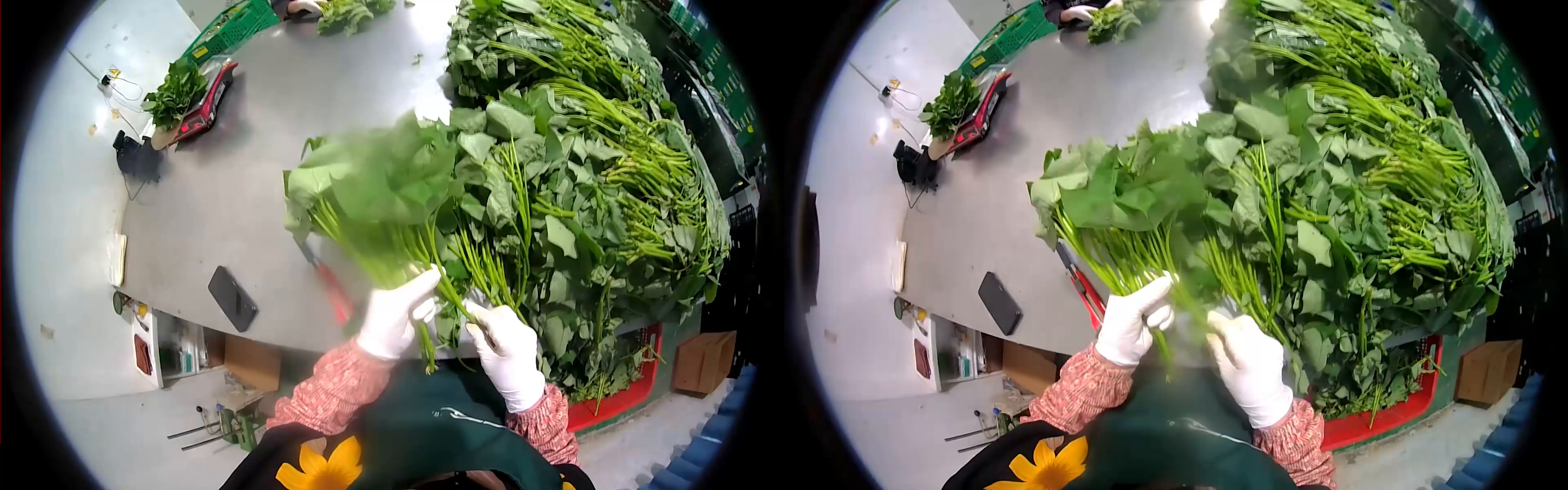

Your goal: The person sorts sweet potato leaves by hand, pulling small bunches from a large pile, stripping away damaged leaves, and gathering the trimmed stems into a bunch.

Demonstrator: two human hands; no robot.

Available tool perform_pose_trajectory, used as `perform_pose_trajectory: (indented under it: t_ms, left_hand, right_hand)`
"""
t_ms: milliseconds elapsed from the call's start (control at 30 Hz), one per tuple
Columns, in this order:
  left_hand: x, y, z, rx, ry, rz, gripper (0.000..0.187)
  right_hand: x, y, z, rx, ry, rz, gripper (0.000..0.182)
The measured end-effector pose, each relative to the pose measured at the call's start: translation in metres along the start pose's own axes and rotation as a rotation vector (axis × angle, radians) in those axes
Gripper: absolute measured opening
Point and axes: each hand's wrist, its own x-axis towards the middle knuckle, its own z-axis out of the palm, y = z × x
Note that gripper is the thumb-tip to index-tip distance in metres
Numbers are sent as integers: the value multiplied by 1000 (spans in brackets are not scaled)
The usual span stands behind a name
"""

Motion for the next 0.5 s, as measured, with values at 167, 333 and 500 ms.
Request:
perform_pose_trajectory:
  t_ms: [167, 333, 500]
  left_hand:
    - [1, 3, -12, -19, -223, 121, 27]
    - [-4, -2, -15, -29, -169, 176, 28]
    - [-5, -21, -24, 138, -189, 264, 31]
  right_hand:
    - [-4, 11, -2, 458, 62, 176, 18]
    - [3, -4, -23, 947, -32, 545, 14]
    - [-2, 2, -26, 1037, -46, 520, 22]
